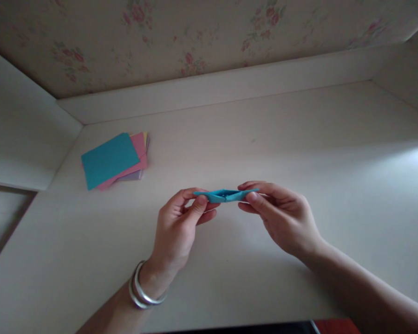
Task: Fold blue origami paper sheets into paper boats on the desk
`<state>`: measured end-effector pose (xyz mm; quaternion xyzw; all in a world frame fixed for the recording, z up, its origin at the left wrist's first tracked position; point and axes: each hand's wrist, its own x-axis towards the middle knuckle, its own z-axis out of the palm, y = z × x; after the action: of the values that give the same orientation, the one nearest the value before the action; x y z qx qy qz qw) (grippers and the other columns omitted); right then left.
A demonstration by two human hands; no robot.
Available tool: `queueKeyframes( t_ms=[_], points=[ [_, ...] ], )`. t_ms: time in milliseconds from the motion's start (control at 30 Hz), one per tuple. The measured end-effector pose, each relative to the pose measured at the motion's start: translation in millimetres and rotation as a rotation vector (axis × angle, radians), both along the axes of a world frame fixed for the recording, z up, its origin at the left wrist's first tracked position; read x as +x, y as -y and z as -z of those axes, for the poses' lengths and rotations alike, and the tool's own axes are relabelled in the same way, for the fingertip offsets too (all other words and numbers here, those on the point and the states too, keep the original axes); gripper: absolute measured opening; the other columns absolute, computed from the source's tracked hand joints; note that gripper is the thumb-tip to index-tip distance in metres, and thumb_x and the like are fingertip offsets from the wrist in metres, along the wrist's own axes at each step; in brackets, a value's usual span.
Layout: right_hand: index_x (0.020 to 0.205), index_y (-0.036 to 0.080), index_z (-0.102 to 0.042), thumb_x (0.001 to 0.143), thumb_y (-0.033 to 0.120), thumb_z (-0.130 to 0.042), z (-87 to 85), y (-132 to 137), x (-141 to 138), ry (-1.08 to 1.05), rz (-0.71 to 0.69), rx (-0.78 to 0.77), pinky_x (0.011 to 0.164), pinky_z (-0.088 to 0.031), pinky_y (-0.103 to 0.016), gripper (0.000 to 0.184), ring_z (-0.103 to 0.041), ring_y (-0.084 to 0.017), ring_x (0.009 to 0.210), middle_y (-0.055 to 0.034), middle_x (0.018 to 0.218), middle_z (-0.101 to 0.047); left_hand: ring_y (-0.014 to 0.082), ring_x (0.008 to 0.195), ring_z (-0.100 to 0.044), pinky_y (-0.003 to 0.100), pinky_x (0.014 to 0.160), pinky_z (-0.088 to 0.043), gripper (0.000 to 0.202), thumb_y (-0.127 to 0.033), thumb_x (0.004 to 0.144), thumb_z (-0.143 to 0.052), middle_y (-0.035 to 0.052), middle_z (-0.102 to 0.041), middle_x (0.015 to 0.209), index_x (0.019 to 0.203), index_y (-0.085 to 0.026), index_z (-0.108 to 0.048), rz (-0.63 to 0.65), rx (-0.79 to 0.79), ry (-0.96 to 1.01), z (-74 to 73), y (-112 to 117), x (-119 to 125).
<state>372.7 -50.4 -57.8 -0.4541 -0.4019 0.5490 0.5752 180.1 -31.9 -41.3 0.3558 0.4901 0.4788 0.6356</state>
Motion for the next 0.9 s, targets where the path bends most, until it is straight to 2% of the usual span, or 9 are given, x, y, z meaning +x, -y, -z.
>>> queueKeyframes(
  t_ms=[233,400,667,900],
  points=[
    [0.095,0.026,-0.079,0.087,0.031,-0.077,2.1,-0.4,-0.4,-0.011,0.03,-0.009,0.083,-0.066,-0.032,0.01,-0.075,-0.019,0.094,-0.0053,0.114,-0.074,0.0174,0.079,-0.078,0.022,0.067,-0.063,0.024,-0.036,0.079,-0.082,0.001,-0.079,0.082,0.092,-0.019,-0.072,-0.029,-0.033,0.007,-0.1,1.4,3.3],
    [0.098,0.024,-0.08,0.087,0.033,-0.076,-1.9,0.0,-3.0,0.067,-0.008,0.021,0.081,-0.067,-0.032,0.014,-0.075,-0.019,0.09,-0.0068,0.109,-0.076,0.0151,0.077,-0.076,0.024,0.075,-0.063,0.024,-0.036,0.08,-0.082,0.0015,-0.079,0.085,0.097,-0.02,-0.074,0.067,0.031,-0.015,3.0,0.6,3.3],
    [0.103,0.024,-0.077,0.088,0.035,-0.075,-2.1,0.3,-1.2,0.06,-0.028,0.011,0.084,-0.065,-0.033,0.019,-0.076,-0.019,0.089,-0.0057,0.102,-0.079,0.0116,0.084,-0.074,0.021,0.082,-0.06,0.021,-0.029,0.084,-0.078,0.0003,-0.08,0.093,0.105,-0.025,-0.076,0.225,0.092,0.036,4.5,-0.1,0.0],
    [0.108,0.022,-0.075,0.085,0.037,-0.077,-5.9,-2.1,0.9,0.132,-0.087,-0.02,0.079,-0.065,-0.033,0.027,-0.076,-0.021,0.088,-0.0065,0.099,-0.08,0.0178,0.086,-0.076,0.027,0.078,-0.063,0.029,-0.033,0.083,-0.079,0.0027,-0.079,0.095,0.11,-0.024,-0.075,0.217,0.072,-0.042,3.9,-3.1,0.5]
  ],
)
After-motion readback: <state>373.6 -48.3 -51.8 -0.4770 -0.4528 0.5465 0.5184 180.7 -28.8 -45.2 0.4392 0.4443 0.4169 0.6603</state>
